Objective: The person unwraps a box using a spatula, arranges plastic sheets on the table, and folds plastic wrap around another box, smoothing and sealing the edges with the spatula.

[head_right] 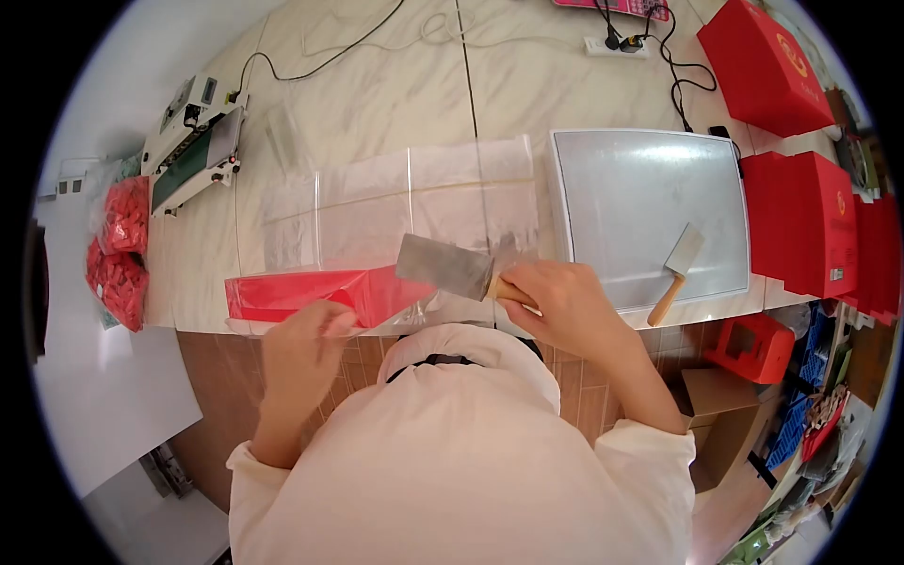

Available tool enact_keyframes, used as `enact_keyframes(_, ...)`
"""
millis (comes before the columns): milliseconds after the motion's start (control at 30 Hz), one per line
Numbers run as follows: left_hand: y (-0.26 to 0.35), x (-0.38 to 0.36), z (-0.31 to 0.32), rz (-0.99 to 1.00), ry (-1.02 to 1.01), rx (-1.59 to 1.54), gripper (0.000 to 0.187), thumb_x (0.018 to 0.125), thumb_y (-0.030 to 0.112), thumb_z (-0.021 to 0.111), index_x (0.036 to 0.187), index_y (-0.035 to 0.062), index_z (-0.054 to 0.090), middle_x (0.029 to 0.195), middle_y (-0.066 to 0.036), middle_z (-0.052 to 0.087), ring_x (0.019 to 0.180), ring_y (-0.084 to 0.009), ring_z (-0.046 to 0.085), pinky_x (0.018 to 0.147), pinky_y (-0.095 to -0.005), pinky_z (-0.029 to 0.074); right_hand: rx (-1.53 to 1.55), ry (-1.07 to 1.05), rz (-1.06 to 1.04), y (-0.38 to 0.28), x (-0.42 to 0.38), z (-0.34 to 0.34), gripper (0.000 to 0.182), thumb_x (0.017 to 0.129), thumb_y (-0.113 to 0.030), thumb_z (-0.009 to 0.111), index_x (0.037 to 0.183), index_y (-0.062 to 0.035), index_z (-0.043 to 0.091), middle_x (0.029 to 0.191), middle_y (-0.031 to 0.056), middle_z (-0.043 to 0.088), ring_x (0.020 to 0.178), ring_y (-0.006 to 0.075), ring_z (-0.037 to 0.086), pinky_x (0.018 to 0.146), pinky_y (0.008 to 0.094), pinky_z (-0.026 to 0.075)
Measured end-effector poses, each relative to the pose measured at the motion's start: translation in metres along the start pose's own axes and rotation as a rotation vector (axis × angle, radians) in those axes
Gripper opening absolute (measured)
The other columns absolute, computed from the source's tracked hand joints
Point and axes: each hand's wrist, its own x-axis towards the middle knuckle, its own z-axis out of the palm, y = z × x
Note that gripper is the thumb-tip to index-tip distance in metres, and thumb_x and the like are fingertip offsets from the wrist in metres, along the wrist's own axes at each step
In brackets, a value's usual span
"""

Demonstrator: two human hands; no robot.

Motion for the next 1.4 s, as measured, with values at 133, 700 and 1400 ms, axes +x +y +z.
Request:
enact_keyframes(133, -0.002, 0.000, 0.031, -0.215, 0.023, 0.024, 0.024, 0.087, 0.025, 0.069, 0.085, 0.0014, 0.065, 0.088, -0.010, 0.070, 0.057, -0.0218, 0.061, 0.055, -0.0311, 0.048, 0.004, -0.089, -0.066, -0.010, 0.005, -0.010, 0.015, 0.079, -0.014, 0.070, 0.088, -0.0072, 0.061, 0.069, 0.0060, 0.060, 0.062, 0.0258, 0.059, 0.052, 0.0361, 0.045)
enact_keyframes(700, -0.040, -0.005, 0.045, -0.263, 0.197, -0.021, 0.015, 0.085, 0.018, 0.069, 0.085, 0.0069, 0.059, 0.089, -0.004, 0.058, 0.070, -0.0211, 0.056, 0.059, -0.0333, 0.044, -0.011, -0.284, -0.213, -0.033, 0.034, 0.002, 0.013, 0.084, -0.018, 0.068, 0.088, -0.0065, 0.061, 0.068, 0.0047, 0.061, 0.058, 0.0241, 0.059, 0.049, 0.0350, 0.043)
enact_keyframes(1400, -0.081, -0.023, 0.042, 0.216, 0.373, 0.098, 0.016, 0.075, 0.002, 0.068, 0.090, 0.0075, 0.067, 0.090, -0.002, 0.062, 0.088, -0.0215, 0.058, 0.091, -0.0428, 0.041, -0.133, -0.236, -0.205, -0.053, 0.068, 0.036, 0.019, 0.085, -0.015, 0.067, 0.099, -0.0062, 0.059, 0.073, 0.0061, 0.064, 0.061, 0.0264, 0.061, 0.049, 0.0356, 0.044)
